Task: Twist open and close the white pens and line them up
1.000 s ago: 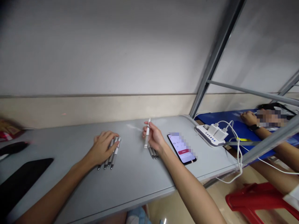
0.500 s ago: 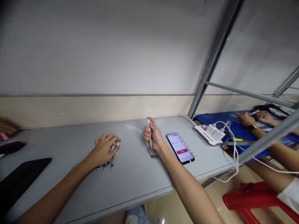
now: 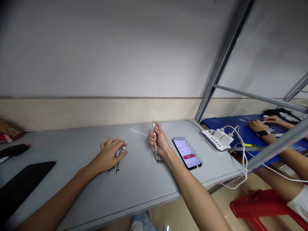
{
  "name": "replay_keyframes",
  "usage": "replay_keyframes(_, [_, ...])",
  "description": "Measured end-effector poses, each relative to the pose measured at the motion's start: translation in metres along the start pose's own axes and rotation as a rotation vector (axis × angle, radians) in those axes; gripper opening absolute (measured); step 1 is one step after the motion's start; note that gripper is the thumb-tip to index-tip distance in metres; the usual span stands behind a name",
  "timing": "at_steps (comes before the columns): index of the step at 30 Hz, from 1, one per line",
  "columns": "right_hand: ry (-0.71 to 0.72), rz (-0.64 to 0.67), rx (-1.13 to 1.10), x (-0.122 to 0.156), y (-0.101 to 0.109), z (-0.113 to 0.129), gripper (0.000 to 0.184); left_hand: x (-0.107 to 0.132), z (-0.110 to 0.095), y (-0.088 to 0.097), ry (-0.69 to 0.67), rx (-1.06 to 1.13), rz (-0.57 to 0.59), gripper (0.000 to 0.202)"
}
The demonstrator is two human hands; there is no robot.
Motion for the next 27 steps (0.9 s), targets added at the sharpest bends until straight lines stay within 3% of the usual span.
replay_keyframes(10, [-0.019,-0.131,0.348,0.000,-0.004,-0.010,0.024,0.000,-0.006,-0.003,-0.047,0.029,0.038,0.017])
replay_keyframes(14, [0.032,-0.189,0.680,0.001,-0.003,-0.007,0.029,0.000,-0.011,-0.003,-0.071,0.056,0.054,0.023])
replay_keyframes(20, [0.170,-0.397,1.221,0.000,0.006,0.004,0.024,0.001,-0.014,-0.003,-0.076,0.070,0.040,0.023])
replay_keyframes(23, [0.169,-0.485,1.462,-0.003,0.011,0.003,0.018,0.001,-0.014,-0.003,-0.077,0.081,0.029,0.023])
replay_keyframes(27, [0.116,-0.552,1.601,-0.005,0.017,0.000,0.015,0.001,-0.014,-0.003,-0.080,0.069,0.032,0.022])
Point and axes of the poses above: each hand's wrist, its own x-axis away from the middle knuckle, its own y-axis out of the back of the hand, z = x × y, the point moved 7 cm from there along -x, towards the middle knuckle, and after that the axes turned 11 degrees about -y, right-handed, at the moved point
